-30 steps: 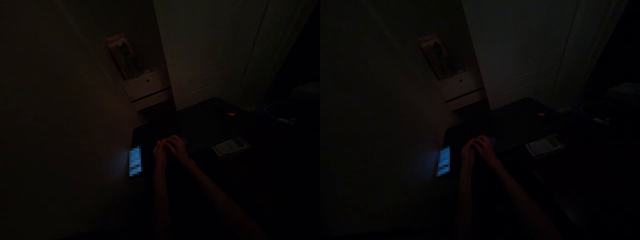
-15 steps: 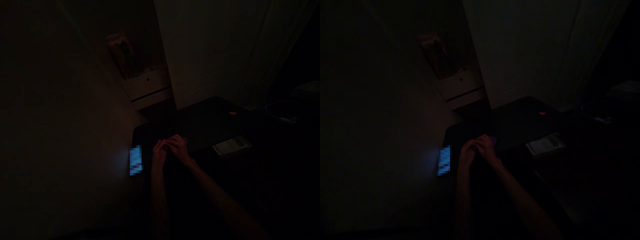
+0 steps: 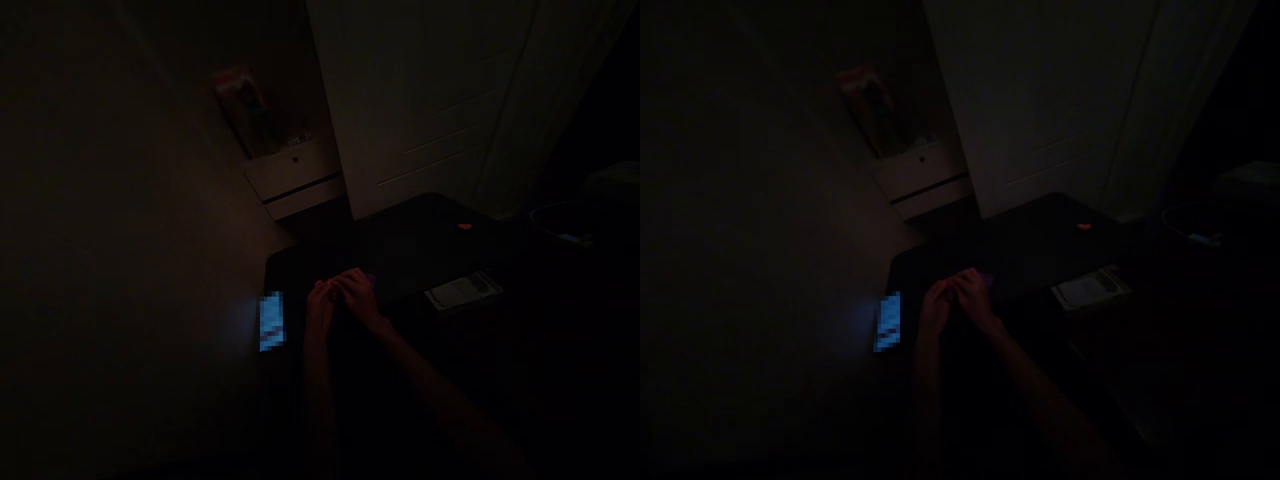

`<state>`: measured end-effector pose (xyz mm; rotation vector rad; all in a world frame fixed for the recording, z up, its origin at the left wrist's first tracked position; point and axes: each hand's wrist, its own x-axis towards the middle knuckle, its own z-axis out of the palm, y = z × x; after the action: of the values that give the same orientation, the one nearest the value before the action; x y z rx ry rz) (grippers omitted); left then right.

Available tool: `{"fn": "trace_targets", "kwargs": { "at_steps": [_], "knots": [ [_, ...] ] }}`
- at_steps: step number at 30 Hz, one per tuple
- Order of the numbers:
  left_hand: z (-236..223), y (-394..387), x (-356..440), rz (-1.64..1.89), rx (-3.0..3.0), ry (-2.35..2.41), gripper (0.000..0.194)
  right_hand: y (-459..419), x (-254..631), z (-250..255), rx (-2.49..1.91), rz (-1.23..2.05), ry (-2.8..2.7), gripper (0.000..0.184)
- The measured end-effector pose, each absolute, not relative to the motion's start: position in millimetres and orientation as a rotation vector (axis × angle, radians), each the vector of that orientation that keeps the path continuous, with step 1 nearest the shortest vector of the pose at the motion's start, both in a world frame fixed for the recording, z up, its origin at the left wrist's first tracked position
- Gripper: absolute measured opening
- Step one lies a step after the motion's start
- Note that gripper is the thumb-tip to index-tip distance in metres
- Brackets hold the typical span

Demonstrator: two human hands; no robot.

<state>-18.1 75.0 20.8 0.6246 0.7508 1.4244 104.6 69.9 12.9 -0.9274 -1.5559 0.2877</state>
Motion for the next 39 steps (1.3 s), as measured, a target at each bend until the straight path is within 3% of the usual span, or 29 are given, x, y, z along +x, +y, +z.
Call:
{"fn": "trace_targets", "kwargs": {
  "at_steps": [17,22,39],
  "knots": [
    [18,76,-13,1.497,0.601,0.783,0.018,70,102,13,-0.916,0.303,-1.608,0.024],
    [13,78,-15,1.554,0.561,0.84,0.018,72,100,11,-0.907,0.282,-1.699,0.041],
    [14,77,-14,1.479,0.619,0.728,0.017,72,100,10,-0.915,0.342,-1.577,0.025]
  ]
}}
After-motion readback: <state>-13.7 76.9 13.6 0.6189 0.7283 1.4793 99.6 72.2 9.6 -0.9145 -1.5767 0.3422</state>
